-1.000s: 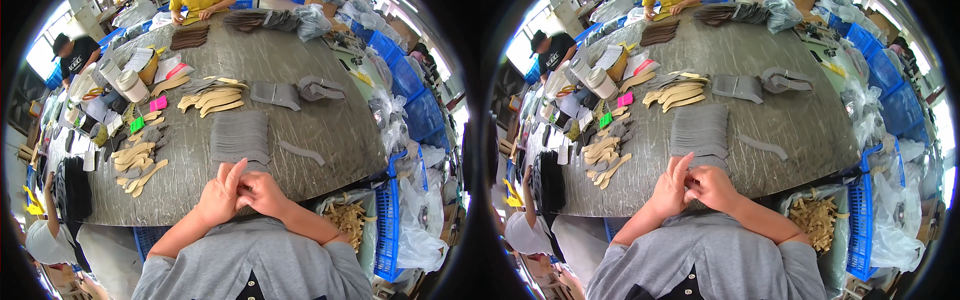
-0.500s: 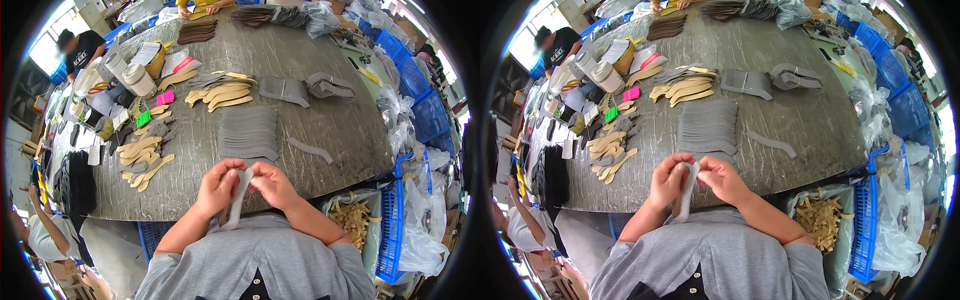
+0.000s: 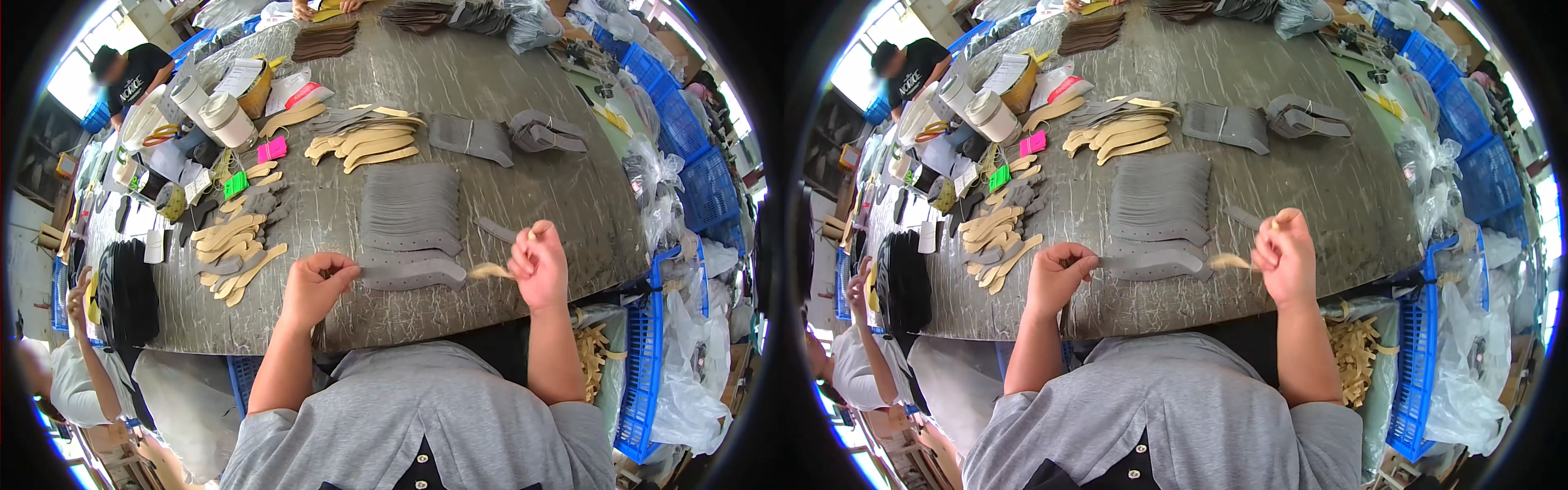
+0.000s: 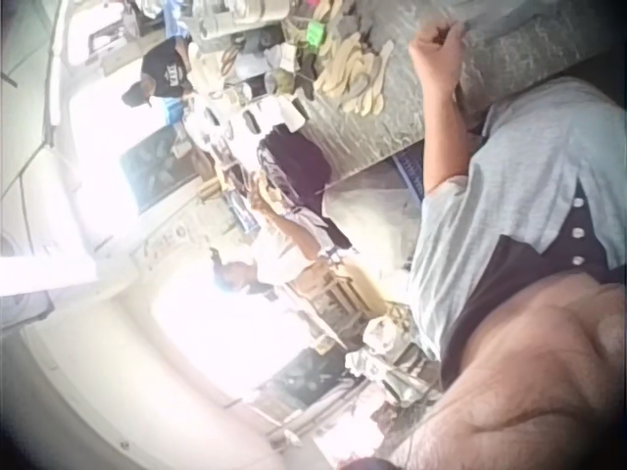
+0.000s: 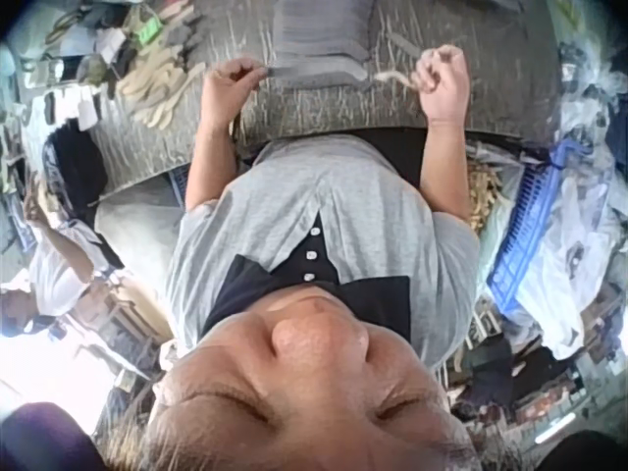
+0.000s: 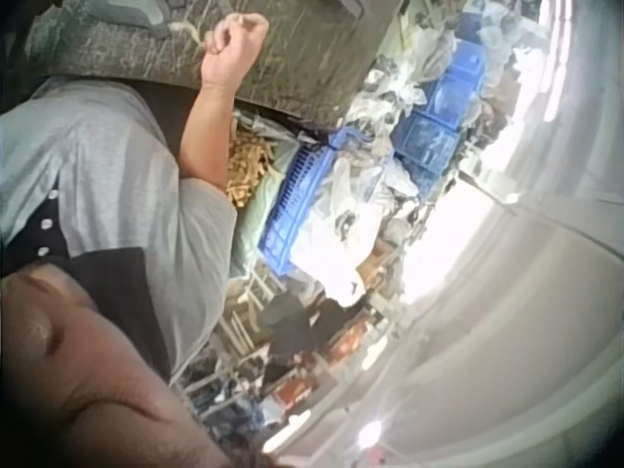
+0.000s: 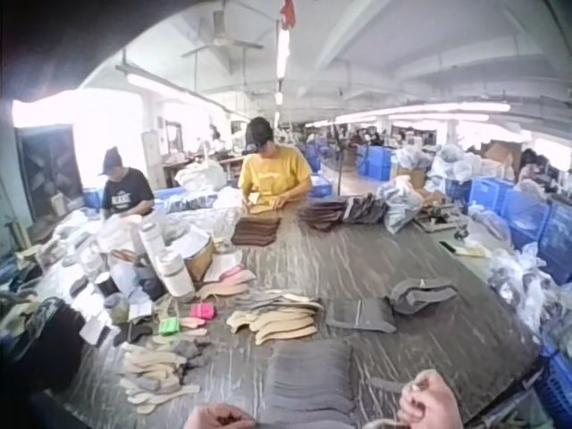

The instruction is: The person sorts and stacks gray fabric pieces on a table in a workshop. They pick up individual pieces, align them, and place them into a neat pile. The person also handles a plastic bag, placing a stack of the fabric pieces inside it before continuing to sort more pieces.

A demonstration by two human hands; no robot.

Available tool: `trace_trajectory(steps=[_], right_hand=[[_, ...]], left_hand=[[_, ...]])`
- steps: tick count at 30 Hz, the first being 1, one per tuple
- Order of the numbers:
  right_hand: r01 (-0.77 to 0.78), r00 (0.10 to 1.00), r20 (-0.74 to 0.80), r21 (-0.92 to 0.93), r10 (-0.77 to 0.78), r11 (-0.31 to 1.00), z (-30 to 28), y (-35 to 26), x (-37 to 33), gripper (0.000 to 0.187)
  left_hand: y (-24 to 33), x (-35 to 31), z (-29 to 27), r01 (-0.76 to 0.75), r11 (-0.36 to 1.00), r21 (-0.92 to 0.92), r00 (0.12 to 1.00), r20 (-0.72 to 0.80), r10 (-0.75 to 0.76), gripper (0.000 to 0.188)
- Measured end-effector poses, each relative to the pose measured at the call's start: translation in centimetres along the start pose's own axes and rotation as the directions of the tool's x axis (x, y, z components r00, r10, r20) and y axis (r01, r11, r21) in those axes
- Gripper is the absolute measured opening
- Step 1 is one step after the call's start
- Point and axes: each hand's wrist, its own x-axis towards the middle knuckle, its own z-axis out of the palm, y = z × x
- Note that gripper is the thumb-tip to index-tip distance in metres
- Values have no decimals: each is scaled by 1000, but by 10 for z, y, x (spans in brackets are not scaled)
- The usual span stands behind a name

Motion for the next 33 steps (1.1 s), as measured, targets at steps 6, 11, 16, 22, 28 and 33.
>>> trace_trajectory(steps=[6,11,16,22,28,33], right_hand=[[-123,964,138,-533,229,837,9,43,-27,25],[-93,986,56,-603,159,792,1,62,-20,14],[25,999,32,-800,2,599,-2,80,-12,15],[17,999,32,-854,21,520,5,77,-12,17],[45,999,31,-901,-39,433,1,82,-11,18],[163,986,154,-969,-63,185,13,77,-11,16]], left_hand=[[-17,2,13,104,988,115,992,54,-111,9],[-18,5,20,122,975,186,989,63,-135,14],[-24,9,28,128,958,258,991,11,-135,15],[-37,12,27,126,929,348,989,24,-144,18],[-38,13,27,102,926,364,992,29,-120,17],[-29,11,28,83,911,404,994,33,-105,15]])
